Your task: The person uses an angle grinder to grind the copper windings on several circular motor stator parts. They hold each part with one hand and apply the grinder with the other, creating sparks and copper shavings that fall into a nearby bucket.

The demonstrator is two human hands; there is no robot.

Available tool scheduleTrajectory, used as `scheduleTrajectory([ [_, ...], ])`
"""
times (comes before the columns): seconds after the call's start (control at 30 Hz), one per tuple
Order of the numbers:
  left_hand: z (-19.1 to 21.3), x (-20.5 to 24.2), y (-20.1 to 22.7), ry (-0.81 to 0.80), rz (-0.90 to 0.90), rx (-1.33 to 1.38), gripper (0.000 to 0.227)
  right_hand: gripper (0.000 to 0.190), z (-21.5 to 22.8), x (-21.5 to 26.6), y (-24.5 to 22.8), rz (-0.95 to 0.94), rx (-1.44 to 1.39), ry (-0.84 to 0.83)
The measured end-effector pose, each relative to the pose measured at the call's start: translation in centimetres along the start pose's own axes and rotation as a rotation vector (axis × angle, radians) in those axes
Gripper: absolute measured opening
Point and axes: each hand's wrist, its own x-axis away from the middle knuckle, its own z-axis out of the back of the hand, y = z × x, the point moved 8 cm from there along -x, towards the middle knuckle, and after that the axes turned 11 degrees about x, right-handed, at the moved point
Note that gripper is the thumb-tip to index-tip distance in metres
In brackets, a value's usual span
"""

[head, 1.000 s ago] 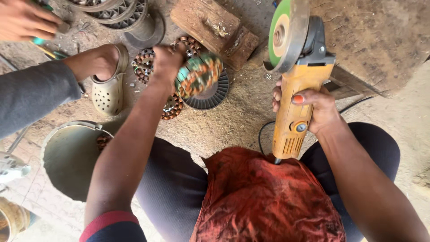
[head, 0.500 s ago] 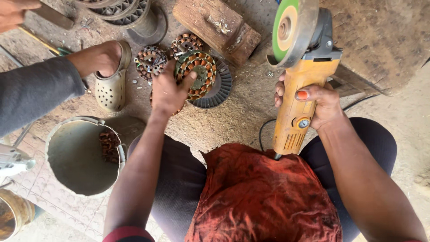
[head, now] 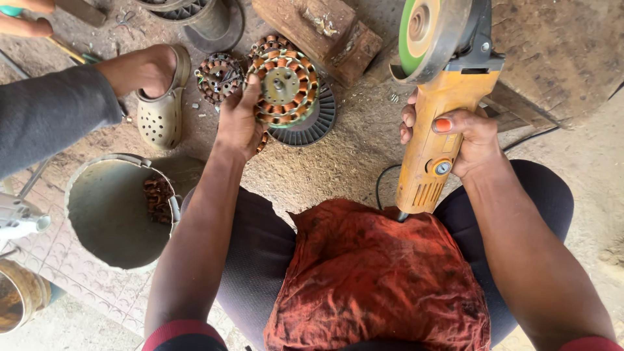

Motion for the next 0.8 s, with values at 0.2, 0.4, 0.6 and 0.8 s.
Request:
scheduleTrajectory([
  [0.2, -0.7, 2.7, 1.4, 0.189, 0.187, -1.195, 0.057, 0.061, 0.0, -0.2, 1.0, -0.048, 0.015, -0.021],
  [0.4, -3.5, 3.7, 3.7, -0.032, -0.295, -1.480, 0.083, 0.060, -0.9, -0.3, 2.8, -0.137, 0.084, -0.006],
  [0.6, -1.4, 2.7, -3.7, -0.160, 0.070, -1.624, 0.161, 0.060, -2.3, -0.8, 4.6, -0.180, 0.125, -0.015],
  [0.8, -0.1, 0.2, -4.1, -0.148, -0.056, -1.547, 0.151, 0.060, -3.3, -1.2, 6.1, -0.233, 0.131, -0.051],
])
